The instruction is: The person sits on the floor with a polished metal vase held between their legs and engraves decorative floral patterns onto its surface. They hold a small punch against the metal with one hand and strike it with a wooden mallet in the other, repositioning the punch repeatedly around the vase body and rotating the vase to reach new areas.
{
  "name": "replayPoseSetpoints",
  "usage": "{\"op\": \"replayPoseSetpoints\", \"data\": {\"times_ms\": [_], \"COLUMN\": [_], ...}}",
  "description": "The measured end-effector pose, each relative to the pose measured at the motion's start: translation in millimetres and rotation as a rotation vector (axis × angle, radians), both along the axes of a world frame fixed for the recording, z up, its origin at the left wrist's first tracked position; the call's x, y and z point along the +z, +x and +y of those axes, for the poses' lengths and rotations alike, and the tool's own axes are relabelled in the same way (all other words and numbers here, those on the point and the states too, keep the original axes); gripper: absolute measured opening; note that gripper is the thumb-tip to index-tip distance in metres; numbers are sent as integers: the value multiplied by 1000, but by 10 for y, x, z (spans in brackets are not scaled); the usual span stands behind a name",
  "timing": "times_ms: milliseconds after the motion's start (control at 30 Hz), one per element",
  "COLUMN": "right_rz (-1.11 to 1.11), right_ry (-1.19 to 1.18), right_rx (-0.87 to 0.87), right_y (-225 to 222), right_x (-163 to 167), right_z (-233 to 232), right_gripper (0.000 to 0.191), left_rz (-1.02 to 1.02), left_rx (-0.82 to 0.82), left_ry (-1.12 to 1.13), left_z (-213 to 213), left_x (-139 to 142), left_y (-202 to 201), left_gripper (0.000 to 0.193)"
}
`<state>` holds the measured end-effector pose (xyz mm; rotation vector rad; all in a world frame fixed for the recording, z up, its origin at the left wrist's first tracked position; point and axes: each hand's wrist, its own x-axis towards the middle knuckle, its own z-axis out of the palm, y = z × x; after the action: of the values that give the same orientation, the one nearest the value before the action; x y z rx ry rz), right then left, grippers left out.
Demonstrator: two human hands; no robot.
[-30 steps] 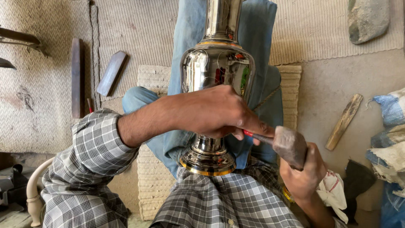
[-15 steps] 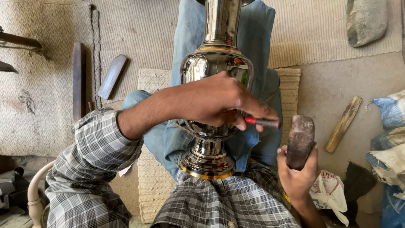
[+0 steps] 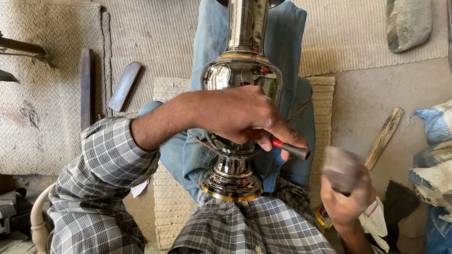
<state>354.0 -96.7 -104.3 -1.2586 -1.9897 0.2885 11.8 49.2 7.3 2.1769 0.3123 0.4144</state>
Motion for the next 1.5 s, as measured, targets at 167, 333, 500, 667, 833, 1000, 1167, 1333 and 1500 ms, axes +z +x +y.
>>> {"op": "replayPoseSetpoints", "data": {"times_ms": [167, 333, 500, 667, 833, 1000, 1167, 1333, 1500], "right_rz": [-182, 32, 24, -386, -576, -863, -906, -879, -1005], "right_ry": [56, -168, -344, -326, -339, -236, -174, -105, -139], "right_rx": [67, 103, 190, 194, 494, 649, 686, 772, 746], "right_y": [-14, 13, 11, -140, -408, -587, -687, -791, -805], "right_x": [93, 367, 795, 1293, 1788, 2041, 2162, 2229, 2251], "right_z": [101, 361, 774, 1259, 1660, 1901, 1933, 1912, 1894], "right_gripper": [81, 69, 61, 88, 86, 105, 104, 101, 110], "left_rz": [-50, -51, -164, -192, -352, -409, -515, -674, -660], "left_rx": [148, 425, 703, 1021, 1302, 1485, 1528, 1464, 1499], "left_ry": [62, 92, 103, 131, 94, 37, -88, -62, -98], "left_z": [-129, -365, -636, -887, -1034, -1115, -1211, -1297, -1334], "left_x": [-18, -85, -173, -202, -172, -213, -366, -553, -663], "left_y": [-64, -116, -110, -2, 198, 316, 372, 404, 428], "left_gripper": [52, 54, 59, 60, 51, 49, 42, 35, 34]}}
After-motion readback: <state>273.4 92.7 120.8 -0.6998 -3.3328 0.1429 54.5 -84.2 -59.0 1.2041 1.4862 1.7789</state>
